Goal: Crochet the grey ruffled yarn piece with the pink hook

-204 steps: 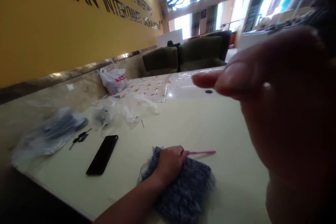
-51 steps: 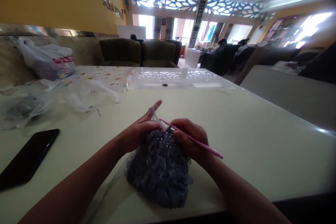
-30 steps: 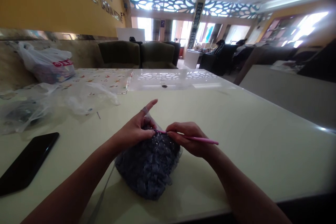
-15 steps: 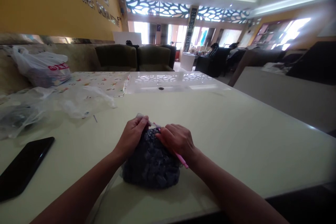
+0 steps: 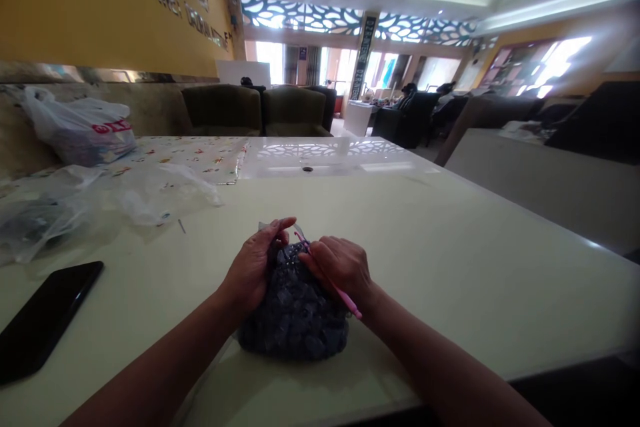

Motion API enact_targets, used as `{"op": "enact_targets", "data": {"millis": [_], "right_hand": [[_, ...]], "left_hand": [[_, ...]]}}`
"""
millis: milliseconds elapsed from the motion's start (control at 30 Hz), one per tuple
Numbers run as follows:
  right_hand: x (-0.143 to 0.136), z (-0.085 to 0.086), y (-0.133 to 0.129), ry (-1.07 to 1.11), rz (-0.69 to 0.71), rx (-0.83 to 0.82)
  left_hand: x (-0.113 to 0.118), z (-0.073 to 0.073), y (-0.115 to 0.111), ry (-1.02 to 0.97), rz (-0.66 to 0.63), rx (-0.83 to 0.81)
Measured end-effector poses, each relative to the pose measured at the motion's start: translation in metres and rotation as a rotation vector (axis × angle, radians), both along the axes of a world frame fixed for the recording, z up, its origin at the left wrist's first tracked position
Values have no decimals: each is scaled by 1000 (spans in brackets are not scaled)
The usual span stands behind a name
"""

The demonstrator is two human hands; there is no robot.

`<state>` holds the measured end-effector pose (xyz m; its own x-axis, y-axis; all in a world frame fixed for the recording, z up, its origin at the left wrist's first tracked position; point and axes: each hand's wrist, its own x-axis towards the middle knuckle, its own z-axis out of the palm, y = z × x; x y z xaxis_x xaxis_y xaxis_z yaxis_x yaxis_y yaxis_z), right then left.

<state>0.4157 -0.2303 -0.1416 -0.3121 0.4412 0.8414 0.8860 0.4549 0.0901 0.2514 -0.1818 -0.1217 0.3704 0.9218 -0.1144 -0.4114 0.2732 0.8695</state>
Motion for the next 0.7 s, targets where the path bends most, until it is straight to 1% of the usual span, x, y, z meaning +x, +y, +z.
{"op": "enact_targets", "data": {"millis": [67,133,200,233,267,300,367,433,467,533,600,633,700], "right_hand": [[0,-1,2,-24,-10,-1],[-1,-4,3,-50,-18,4],[-5,-7,3,-64,-48,7],[-8,-9,3,-63,-75,5],[-10,-10,2,-60,-106,3],[-12,-11,1,-50,-138,2],[-13,-12,-1,-29,-161,17],[-11,-12,-2,-17,-89,53],[-9,-11,-2,-11,-19,65],[-4,-8,-1,27,150,52],[0,-5,-1,133,289,-28],[1,-4,-1,200,335,-82],[2,-2,-2,313,391,-182]], "left_hand": [[0,-1,-2,69,10,67],[1,-1,-5,181,33,195],[2,-1,-8,282,89,323],[3,-2,-9,305,120,345],[4,-4,-10,300,141,328],[5,-5,-10,265,149,275],[7,-7,-10,135,110,96],[9,-7,-10,19,18,-65],[9,-5,-9,-18,-34,-120],[8,-1,-7,-44,-110,-174],[6,3,-6,-50,-134,-184],[4,4,-5,-38,-128,-163],[0,3,-2,24,-97,-63]]}}
